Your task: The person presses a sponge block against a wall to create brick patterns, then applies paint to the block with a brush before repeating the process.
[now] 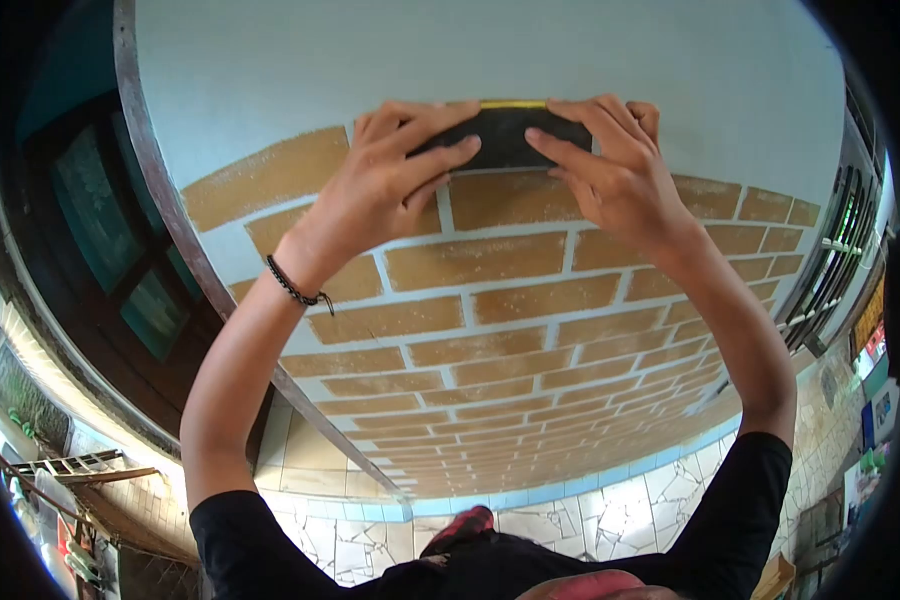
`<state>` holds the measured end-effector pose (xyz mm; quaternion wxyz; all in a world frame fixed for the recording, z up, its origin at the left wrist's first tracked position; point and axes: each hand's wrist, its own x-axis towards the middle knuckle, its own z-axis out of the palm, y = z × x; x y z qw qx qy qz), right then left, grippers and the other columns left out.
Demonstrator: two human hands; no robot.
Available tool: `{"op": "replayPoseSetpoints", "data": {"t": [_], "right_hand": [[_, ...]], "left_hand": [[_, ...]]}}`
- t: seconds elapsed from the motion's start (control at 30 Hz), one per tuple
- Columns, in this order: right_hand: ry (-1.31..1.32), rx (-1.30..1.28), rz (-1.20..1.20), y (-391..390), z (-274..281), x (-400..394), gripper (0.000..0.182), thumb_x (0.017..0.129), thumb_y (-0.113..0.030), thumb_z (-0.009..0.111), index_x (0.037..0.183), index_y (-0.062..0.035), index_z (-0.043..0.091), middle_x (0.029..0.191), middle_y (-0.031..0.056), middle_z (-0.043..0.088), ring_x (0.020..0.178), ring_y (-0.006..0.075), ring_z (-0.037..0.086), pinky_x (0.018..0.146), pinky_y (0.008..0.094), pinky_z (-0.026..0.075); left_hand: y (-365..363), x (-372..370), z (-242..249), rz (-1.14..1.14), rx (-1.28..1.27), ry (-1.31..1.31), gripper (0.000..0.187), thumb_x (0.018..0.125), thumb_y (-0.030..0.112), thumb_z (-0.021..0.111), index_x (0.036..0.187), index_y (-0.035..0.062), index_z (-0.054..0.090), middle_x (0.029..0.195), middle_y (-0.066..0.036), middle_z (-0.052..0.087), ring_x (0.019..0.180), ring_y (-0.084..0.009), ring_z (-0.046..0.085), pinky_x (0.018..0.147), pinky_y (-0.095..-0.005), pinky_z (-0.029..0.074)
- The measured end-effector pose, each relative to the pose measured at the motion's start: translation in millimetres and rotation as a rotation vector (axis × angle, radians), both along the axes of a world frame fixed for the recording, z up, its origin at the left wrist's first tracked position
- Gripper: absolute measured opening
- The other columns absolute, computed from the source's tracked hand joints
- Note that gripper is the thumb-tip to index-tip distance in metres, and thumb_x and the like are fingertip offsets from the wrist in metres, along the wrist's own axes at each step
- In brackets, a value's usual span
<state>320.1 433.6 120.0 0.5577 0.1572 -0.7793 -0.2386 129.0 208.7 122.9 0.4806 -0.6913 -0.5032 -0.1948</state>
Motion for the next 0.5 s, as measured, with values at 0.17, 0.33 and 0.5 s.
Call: {"op": "replayPoseSetpoints", "data": {"t": [0.17,0.33,0.5], "right_hand": [[0.019,-0.035,-0.038,-6.1,-1.5,-0.2,0.037,0.080,-0.004,0.076,0.116,-0.0140,0.081,0.126,0.0088,0.069,0.112,0.0216,0.061,0.096,0.0426,0.036],[0.060,-0.052,-0.067,-5.3,-9.6,-3.6,0.042,0.079,0.000,0.074,0.118,-0.0144,0.080,0.132,0.0085,0.068,0.114,0.0216,0.062,0.097,0.0418,0.035],[0.091,-0.076,-0.053,-7.9,-10.0,-6.0,0.042,0.078,0.002,0.075,0.116,-0.0139,0.081,0.132,0.0080,0.068,0.115,0.0219,0.063,0.097,0.0418,0.036]], "left_hand": [[-0.6,-1.3,0.8,-0.032,0.001,-0.049,0.043,0.079,0.001,0.080,0.120,0.0099,0.078,0.146,-0.005,0.065,0.132,-0.0303,0.057,0.110,-0.0412,0.045],[4.8,8.6,-14.0,0.058,0.125,-0.032,0.036,0.083,-0.008,0.070,0.115,0.0074,0.078,0.145,-0.007,0.066,0.138,-0.0322,0.056,0.112,-0.0494,0.046],[13.1,9.7,-22.9,0.029,0.201,-0.103,0.035,0.085,-0.008,0.069,0.114,0.0084,0.078,0.143,-0.007,0.067,0.140,-0.0343,0.054,0.118,-0.0539,0.043]]}}
